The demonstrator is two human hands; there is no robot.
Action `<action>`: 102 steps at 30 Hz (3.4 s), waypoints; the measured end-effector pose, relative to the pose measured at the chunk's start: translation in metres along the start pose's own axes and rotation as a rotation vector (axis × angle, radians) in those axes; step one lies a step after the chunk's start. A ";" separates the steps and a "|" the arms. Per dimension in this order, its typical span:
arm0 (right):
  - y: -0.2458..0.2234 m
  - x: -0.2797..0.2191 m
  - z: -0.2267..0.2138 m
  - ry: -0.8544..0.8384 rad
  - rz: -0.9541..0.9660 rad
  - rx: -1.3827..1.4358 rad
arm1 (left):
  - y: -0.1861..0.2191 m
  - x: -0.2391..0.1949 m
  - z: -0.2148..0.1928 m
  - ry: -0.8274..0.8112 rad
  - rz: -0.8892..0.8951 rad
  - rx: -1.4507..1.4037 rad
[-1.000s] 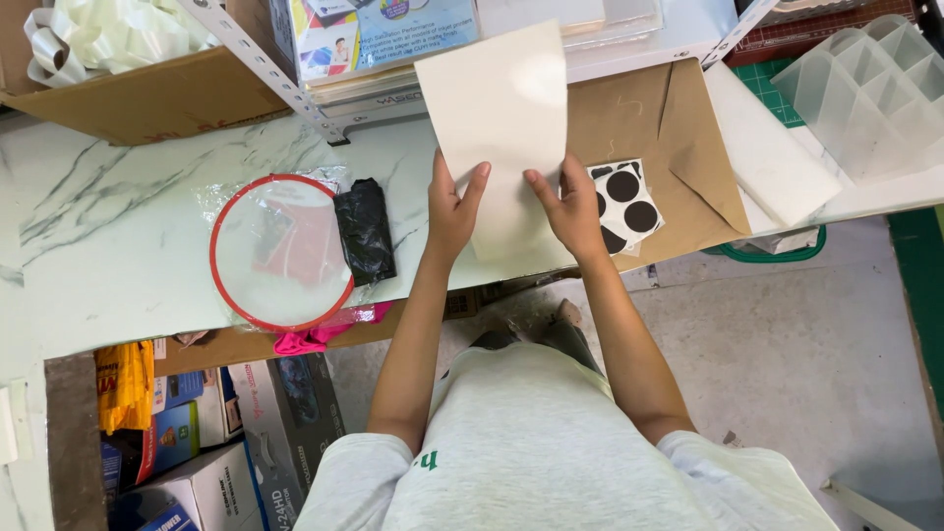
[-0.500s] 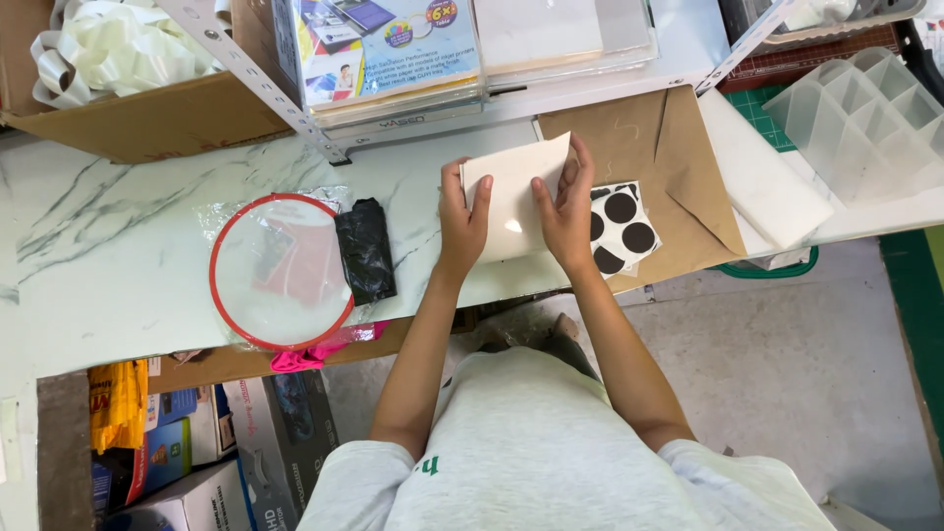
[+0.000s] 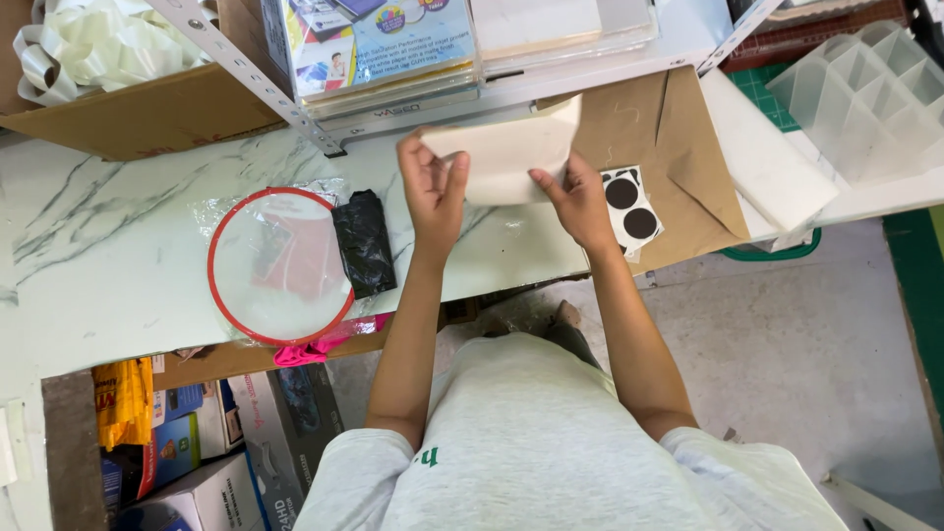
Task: The person organizes stationery items on a marble countertop and a round wooden table. They handle a remote control, a package of mirror board paper, a package of inkjet paper, a notebook, and various sheets of paper, placing them on shelves or stacking them. The person also handles a black plastic bag and a white plastic tray.
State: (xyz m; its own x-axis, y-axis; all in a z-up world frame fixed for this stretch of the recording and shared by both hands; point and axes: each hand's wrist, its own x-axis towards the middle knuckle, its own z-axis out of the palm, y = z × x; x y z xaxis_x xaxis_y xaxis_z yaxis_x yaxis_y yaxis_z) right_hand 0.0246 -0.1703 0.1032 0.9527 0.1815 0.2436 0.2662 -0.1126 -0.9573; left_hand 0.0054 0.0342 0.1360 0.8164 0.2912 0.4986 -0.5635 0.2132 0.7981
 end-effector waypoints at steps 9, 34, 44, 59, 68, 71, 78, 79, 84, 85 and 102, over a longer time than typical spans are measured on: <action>0.000 -0.012 0.008 0.127 0.108 0.160 | -0.052 -0.037 -0.021 -0.149 -0.221 0.570; 0.008 0.005 -0.041 -0.018 -0.094 0.053 | -0.039 -0.019 0.051 -0.039 -0.011 0.525; 0.004 0.045 -0.062 -0.087 0.364 -0.032 | -0.060 -0.012 0.067 0.117 -0.286 0.701; 0.004 0.066 -0.074 -0.188 0.030 0.154 | -0.060 -0.011 0.072 0.168 -0.013 0.489; 0.055 0.072 -0.071 -0.207 -0.055 0.168 | -0.053 -0.018 0.087 0.117 0.223 0.603; 0.109 0.067 -0.065 -0.204 0.195 0.101 | -0.079 -0.032 0.073 0.221 0.015 0.575; 0.158 0.061 -0.064 -0.143 -0.442 -0.212 | -0.072 -0.027 0.078 0.171 0.009 0.558; 0.142 0.065 -0.066 -0.209 -0.213 0.039 | -0.070 -0.024 0.078 0.225 -0.106 0.634; 0.008 0.071 -0.086 -0.353 0.035 0.234 | -0.060 -0.016 0.072 0.385 -0.322 0.572; 0.005 0.072 -0.091 -0.400 -0.085 0.225 | -0.059 -0.017 0.070 0.302 -0.255 0.451; 0.042 0.068 -0.109 -0.744 0.301 -0.006 | -0.095 -0.054 0.023 0.458 -0.410 -0.773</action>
State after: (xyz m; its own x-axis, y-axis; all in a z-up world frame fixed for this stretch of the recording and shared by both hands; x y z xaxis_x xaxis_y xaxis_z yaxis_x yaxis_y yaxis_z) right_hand 0.1169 -0.2690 0.0969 0.6373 0.7456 -0.1948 0.0159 -0.2654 -0.9640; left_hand 0.0178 -0.0229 0.0407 0.9309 0.3570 -0.0767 -0.3085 0.8814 0.3578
